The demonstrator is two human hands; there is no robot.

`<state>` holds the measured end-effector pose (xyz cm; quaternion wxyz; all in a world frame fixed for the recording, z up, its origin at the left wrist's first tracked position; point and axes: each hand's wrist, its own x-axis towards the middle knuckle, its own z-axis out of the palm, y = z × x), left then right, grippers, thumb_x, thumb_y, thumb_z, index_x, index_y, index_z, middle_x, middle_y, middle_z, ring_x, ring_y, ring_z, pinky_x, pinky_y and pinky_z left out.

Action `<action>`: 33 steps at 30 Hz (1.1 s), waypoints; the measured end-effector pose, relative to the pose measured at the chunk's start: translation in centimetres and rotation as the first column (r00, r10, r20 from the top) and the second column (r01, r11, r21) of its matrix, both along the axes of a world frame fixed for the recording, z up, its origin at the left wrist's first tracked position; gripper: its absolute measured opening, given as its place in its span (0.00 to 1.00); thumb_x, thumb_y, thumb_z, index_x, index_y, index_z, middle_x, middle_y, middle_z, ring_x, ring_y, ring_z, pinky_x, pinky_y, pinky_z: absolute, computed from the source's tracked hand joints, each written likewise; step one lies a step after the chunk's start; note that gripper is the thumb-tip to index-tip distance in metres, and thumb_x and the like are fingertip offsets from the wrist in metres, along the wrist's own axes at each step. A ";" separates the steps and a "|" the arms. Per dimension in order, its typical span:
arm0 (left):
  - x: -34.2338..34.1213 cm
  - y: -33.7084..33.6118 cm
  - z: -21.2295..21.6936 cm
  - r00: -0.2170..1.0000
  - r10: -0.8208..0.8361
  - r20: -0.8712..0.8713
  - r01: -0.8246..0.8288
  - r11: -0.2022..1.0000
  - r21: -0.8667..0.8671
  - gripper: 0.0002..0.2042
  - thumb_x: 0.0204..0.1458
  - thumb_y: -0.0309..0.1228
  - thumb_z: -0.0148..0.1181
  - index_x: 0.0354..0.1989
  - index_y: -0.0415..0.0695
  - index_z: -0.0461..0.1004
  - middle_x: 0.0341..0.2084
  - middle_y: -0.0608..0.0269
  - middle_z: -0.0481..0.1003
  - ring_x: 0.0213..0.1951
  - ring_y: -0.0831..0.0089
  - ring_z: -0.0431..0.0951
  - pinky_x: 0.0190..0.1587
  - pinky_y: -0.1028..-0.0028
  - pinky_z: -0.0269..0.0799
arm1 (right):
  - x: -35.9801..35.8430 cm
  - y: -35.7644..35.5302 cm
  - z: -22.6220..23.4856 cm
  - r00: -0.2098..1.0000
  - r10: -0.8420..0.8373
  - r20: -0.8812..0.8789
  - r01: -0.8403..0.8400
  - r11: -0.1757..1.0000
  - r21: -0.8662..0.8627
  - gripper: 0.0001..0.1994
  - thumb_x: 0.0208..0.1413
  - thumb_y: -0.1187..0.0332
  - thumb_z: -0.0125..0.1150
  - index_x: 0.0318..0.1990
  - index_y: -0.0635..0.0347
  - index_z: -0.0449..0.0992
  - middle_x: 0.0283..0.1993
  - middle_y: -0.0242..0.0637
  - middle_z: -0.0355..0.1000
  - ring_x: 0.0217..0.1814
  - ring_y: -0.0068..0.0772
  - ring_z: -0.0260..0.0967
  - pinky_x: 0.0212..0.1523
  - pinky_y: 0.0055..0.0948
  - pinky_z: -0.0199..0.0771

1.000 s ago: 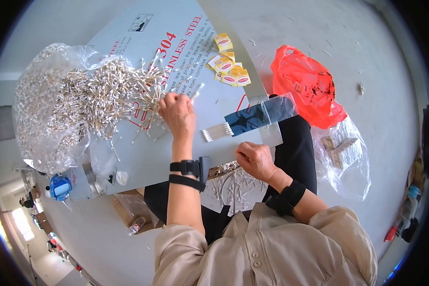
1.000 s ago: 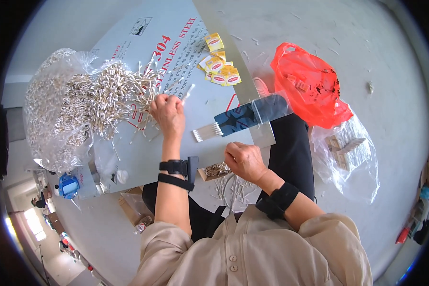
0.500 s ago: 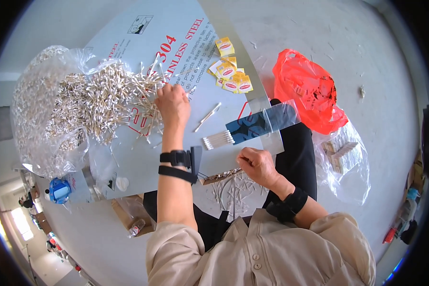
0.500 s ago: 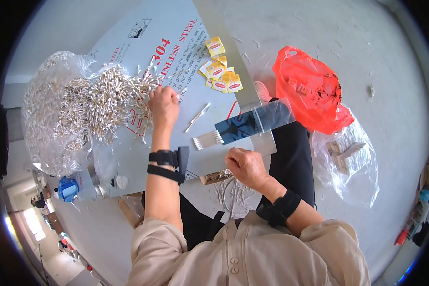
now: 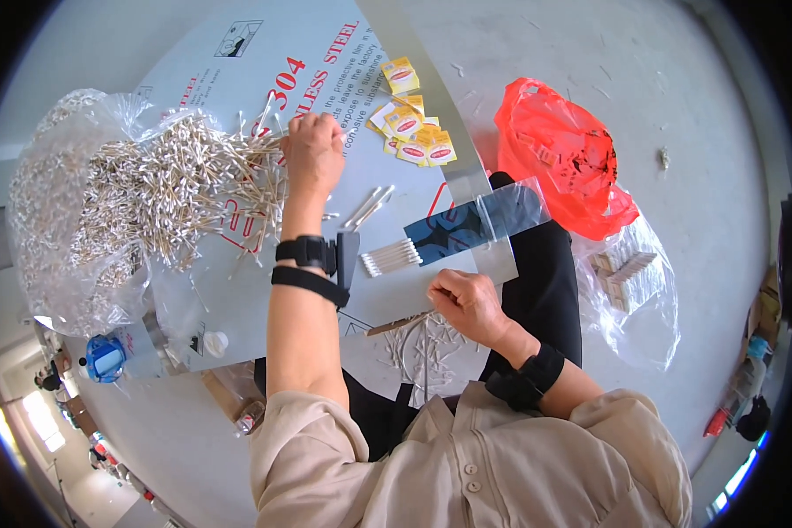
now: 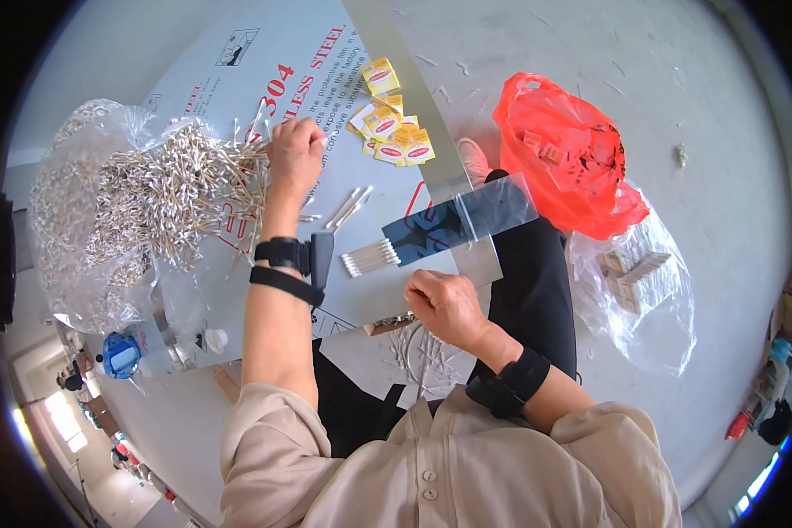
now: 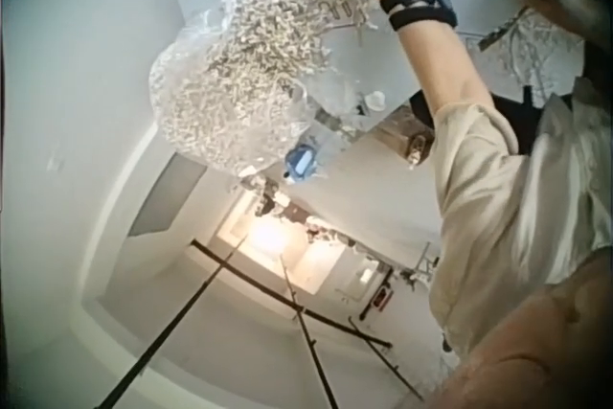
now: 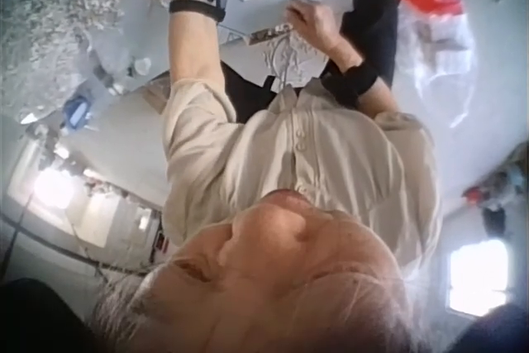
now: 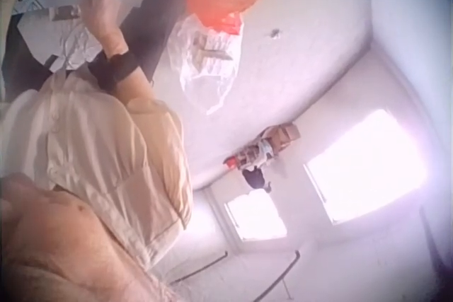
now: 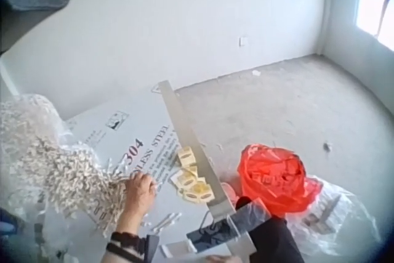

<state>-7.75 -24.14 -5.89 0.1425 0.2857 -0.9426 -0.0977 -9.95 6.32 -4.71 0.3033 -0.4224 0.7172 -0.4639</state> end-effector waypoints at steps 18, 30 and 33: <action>10.3 5.0 2.6 0.996 0.037 0.086 -0.045 0.995 0.091 0.12 0.39 0.20 0.64 0.34 0.47 0.74 0.36 0.66 0.71 0.46 0.62 0.67 0.51 0.61 0.59 | -0.4 0.1 0.0 0.995 -0.028 0.092 0.021 0.997 0.076 0.06 0.50 0.73 0.59 0.27 0.66 0.71 0.26 0.48 0.70 0.27 0.50 0.70 0.28 0.38 0.69; 7.4 2.0 2.5 0.991 -0.023 -0.130 0.024 1.000 0.003 0.05 0.40 0.20 0.59 0.22 0.42 0.68 0.28 0.58 0.69 0.39 0.57 0.68 0.42 0.60 0.63 | -15.4 -16.3 -1.6 0.764 -0.289 -0.577 0.323 0.945 -0.046 0.11 0.54 0.64 0.59 0.34 0.65 0.77 0.27 0.45 0.74 0.28 0.42 0.74 0.32 0.36 0.72; 4.3 -0.5 0.6 0.949 -0.048 -0.312 0.078 0.994 0.083 0.02 0.43 0.23 0.55 0.22 0.41 0.68 0.21 0.51 0.66 0.30 0.51 0.69 0.33 0.57 0.62 | -15.2 -20.0 -3.8 0.935 -0.062 -0.348 0.170 0.942 0.290 0.11 0.52 0.64 0.59 0.41 0.58 0.78 0.39 0.45 0.77 0.41 0.48 0.75 0.42 0.40 0.74</action>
